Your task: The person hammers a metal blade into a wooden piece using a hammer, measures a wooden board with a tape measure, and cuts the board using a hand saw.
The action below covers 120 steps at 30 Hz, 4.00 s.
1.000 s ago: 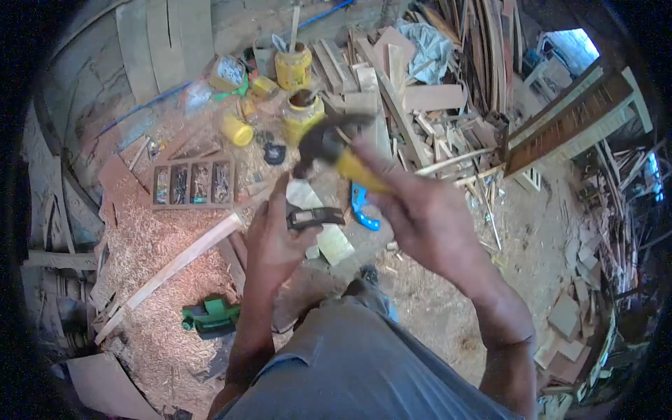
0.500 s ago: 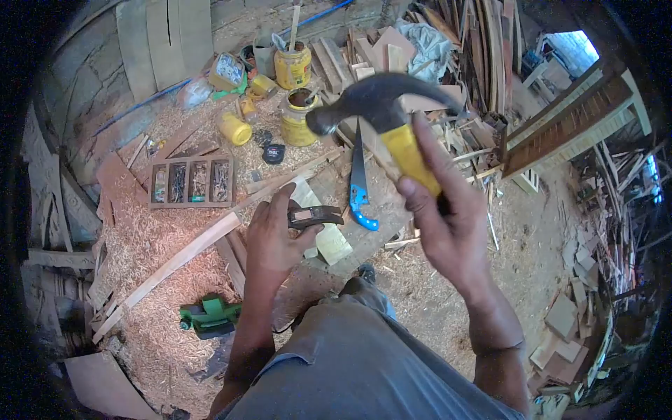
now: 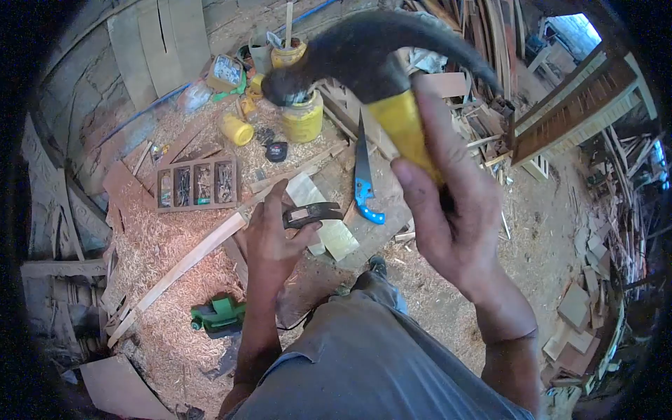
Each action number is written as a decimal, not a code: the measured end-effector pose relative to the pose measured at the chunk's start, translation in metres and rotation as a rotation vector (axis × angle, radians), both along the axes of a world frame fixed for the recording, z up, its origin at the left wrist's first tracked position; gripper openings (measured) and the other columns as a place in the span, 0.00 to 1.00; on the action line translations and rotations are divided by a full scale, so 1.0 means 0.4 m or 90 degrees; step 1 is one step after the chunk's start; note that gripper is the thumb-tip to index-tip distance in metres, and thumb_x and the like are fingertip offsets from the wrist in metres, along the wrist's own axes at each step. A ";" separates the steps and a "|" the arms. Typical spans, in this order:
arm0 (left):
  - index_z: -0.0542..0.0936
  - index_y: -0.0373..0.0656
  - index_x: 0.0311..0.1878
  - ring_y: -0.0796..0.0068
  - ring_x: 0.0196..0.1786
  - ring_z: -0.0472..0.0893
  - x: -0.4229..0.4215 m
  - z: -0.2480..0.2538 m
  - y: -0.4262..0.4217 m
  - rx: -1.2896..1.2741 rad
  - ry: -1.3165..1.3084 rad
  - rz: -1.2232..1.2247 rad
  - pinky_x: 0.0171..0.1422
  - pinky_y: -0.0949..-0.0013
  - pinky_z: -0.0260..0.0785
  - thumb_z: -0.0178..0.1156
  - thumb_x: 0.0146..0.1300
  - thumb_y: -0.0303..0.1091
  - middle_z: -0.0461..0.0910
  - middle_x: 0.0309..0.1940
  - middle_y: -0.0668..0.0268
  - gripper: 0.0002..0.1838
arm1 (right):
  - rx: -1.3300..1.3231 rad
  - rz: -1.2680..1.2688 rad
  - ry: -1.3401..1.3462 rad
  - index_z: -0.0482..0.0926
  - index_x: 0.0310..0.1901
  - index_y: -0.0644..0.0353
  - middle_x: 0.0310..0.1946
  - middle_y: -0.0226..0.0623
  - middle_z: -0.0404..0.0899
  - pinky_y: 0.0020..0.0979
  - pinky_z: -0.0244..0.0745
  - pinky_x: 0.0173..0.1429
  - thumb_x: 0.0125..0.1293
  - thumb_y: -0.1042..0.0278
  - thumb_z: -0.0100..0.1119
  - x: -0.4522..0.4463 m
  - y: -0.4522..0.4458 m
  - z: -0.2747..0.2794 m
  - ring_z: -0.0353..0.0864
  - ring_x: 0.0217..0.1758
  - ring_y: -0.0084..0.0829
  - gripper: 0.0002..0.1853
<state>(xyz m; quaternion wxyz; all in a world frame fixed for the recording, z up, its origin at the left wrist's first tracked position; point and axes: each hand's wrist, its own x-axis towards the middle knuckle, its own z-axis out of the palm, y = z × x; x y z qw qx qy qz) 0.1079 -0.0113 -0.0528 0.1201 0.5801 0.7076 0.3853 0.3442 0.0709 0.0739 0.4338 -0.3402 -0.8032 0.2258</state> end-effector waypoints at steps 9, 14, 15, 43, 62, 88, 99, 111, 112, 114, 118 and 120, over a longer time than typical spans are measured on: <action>0.70 0.37 0.79 0.42 0.54 0.85 0.014 0.003 0.001 -0.003 -0.020 -0.001 0.64 0.46 0.77 0.82 0.56 0.33 0.89 0.46 0.48 0.48 | 0.044 0.094 -0.107 0.68 0.85 0.55 0.55 0.49 0.93 0.41 0.90 0.48 0.77 0.75 0.67 0.005 0.019 -0.063 0.96 0.45 0.42 0.37; 0.74 0.39 0.77 0.45 0.52 0.88 0.001 -0.008 0.006 0.025 0.001 0.011 0.60 0.47 0.80 0.84 0.55 0.37 0.86 0.50 0.47 0.46 | 0.135 0.057 -0.199 0.67 0.85 0.57 0.51 0.45 0.93 0.41 0.89 0.42 0.76 0.76 0.68 0.022 0.013 -0.090 0.93 0.38 0.42 0.38; 0.74 0.39 0.76 0.46 0.52 0.88 0.003 -0.012 0.005 0.047 0.021 0.007 0.60 0.47 0.80 0.84 0.55 0.37 0.86 0.49 0.48 0.46 | 0.132 0.103 -0.308 0.66 0.85 0.57 0.49 0.43 0.93 0.42 0.89 0.40 0.76 0.76 0.68 0.018 0.012 -0.119 0.92 0.34 0.43 0.39; 0.68 0.38 0.82 0.46 0.50 0.86 0.003 -0.024 0.029 0.019 -0.042 -0.011 0.59 0.48 0.80 0.84 0.54 0.33 0.87 0.42 0.51 0.52 | -0.002 0.081 -0.124 0.70 0.82 0.63 0.37 0.39 0.88 0.36 0.82 0.37 0.77 0.77 0.64 0.005 0.009 -0.039 0.86 0.32 0.29 0.33; 0.63 0.36 0.85 0.46 0.47 0.84 -0.036 -0.041 0.028 0.088 -0.001 -0.049 0.58 0.47 0.77 0.84 0.56 0.34 0.87 0.38 0.52 0.56 | -0.010 0.147 -0.379 0.69 0.85 0.49 0.50 0.52 0.92 0.42 0.90 0.43 0.75 0.76 0.67 -0.036 0.022 -0.060 0.92 0.35 0.40 0.38; 0.86 0.35 0.55 0.74 0.36 0.84 -0.329 -0.092 -0.136 -0.149 -0.133 0.116 0.43 0.66 0.78 0.78 0.68 0.34 0.90 0.38 0.61 0.18 | -0.473 0.013 -0.139 0.76 0.81 0.50 0.34 0.48 0.89 0.35 0.83 0.44 0.76 0.64 0.67 -0.150 0.183 -0.495 0.89 0.33 0.31 0.32; 0.86 0.43 0.34 0.81 0.21 0.76 -0.457 -0.392 -0.433 -0.145 -0.460 0.463 0.23 0.72 0.66 0.78 0.69 0.55 0.79 0.22 0.72 0.23 | -0.308 -0.111 -0.429 0.80 0.77 0.45 0.51 0.55 0.87 0.54 0.85 0.60 0.73 0.49 0.68 -0.140 0.342 -1.123 0.89 0.53 0.58 0.32; 0.90 0.44 0.47 0.80 0.27 0.81 -0.301 -0.396 -0.516 -0.062 -0.639 0.619 0.28 0.72 0.69 0.77 0.70 0.53 0.81 0.27 0.73 0.20 | 0.074 0.320 -0.404 0.83 0.55 0.61 0.53 0.45 0.80 0.53 0.77 0.68 0.55 0.48 0.85 -0.207 0.122 -0.795 0.77 0.64 0.55 0.33; 0.90 0.42 0.48 0.78 0.28 0.81 -0.293 -0.443 -0.515 -0.064 -0.596 0.620 0.30 0.68 0.71 0.77 0.70 0.51 0.81 0.27 0.71 0.20 | 0.056 0.323 -0.388 0.83 0.55 0.61 0.53 0.45 0.80 0.53 0.77 0.67 0.55 0.49 0.85 -0.193 0.142 -0.819 0.77 0.64 0.55 0.33; 0.89 0.38 0.51 0.75 0.30 0.80 -0.294 -0.597 -0.499 -0.066 -0.509 0.610 0.34 0.61 0.74 0.76 0.71 0.48 0.81 0.27 0.69 0.20 | 0.023 0.319 -0.357 0.83 0.56 0.62 0.54 0.47 0.80 0.53 0.77 0.67 0.54 0.50 0.84 -0.166 0.186 -0.914 0.77 0.64 0.55 0.33; 0.87 0.31 0.54 0.58 0.39 0.87 -0.234 -0.720 -0.394 -0.104 -0.231 0.602 0.47 0.53 0.78 0.72 0.72 0.40 0.88 0.36 0.55 0.19 | 0.048 0.276 -0.350 0.82 0.59 0.63 0.58 0.51 0.78 0.54 0.78 0.67 0.58 0.50 0.83 -0.141 0.231 -1.041 0.77 0.63 0.57 0.34; 0.86 0.30 0.60 0.55 0.45 0.91 -0.235 -0.735 -0.381 -0.130 -0.135 0.606 0.51 0.56 0.80 0.70 0.73 0.38 0.91 0.42 0.51 0.21 | -0.006 0.278 -0.367 0.81 0.65 0.59 0.64 0.53 0.75 0.53 0.77 0.70 0.61 0.52 0.83 -0.143 0.240 -1.070 0.76 0.66 0.58 0.35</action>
